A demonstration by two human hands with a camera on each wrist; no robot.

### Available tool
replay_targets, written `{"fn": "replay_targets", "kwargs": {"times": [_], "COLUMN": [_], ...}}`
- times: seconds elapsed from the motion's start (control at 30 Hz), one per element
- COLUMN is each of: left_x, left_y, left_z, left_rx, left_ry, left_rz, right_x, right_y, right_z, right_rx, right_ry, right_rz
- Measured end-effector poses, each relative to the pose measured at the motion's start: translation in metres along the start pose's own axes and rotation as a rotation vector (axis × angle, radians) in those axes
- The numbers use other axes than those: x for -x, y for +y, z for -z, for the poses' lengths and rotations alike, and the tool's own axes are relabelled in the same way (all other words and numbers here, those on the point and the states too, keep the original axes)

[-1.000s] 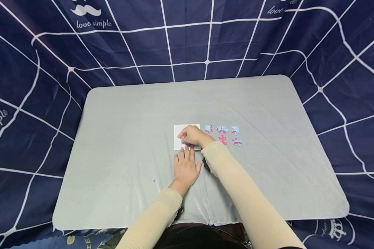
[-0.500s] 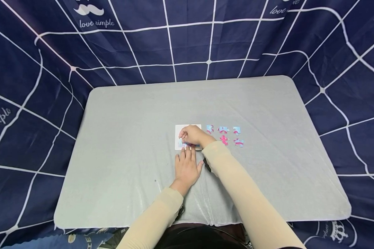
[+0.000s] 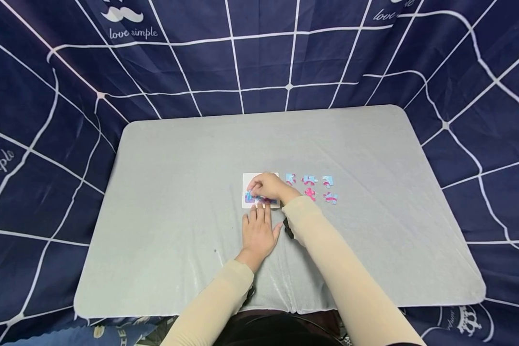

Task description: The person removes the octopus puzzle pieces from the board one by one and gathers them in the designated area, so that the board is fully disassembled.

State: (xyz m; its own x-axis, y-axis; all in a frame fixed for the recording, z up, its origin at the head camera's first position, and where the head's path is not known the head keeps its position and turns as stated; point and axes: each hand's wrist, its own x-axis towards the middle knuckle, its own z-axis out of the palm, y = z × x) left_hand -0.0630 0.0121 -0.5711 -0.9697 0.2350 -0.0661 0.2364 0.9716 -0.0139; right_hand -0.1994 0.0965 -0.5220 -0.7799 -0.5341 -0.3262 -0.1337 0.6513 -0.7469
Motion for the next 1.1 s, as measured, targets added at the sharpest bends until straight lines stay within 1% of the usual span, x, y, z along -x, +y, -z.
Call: {"fn": "replay_targets", "kwargs": {"times": [0.23,0.4,0.57,0.7,0.77,0.93,1.1], "left_x": [0.000,0.000,0.000,0.001,0.000,0.000,0.001], "left_y": [0.000,-0.001,-0.001,-0.001,0.000,-0.001,-0.002], "left_z": [0.000,0.002,0.003,0.002,0.002,0.002,0.002], "left_rx": [0.017,0.034,0.036,0.035,0.033,0.035,0.047], "left_ry": [0.005,-0.009,-0.027,-0.034,-0.034,-0.023,-0.001], "left_rz": [0.008,0.014,0.009,0.006,0.004,0.002,0.002], "right_x": [0.006,0.012,0.019,0.027,0.030,0.039,0.049], "right_y": [0.005,0.012,0.021,0.029,0.033,0.041,0.048], "right_z": [0.011,0.021,0.033,0.041,0.043,0.048,0.049], "right_rx": [-0.060,-0.108,-0.095,-0.100,-0.118,-0.190,-0.190], "right_ry": [0.035,0.054,0.091,0.136,0.149,0.137,0.134], "right_rz": [0.015,0.016,0.032,0.019,0.013,-0.007,-0.014]}}
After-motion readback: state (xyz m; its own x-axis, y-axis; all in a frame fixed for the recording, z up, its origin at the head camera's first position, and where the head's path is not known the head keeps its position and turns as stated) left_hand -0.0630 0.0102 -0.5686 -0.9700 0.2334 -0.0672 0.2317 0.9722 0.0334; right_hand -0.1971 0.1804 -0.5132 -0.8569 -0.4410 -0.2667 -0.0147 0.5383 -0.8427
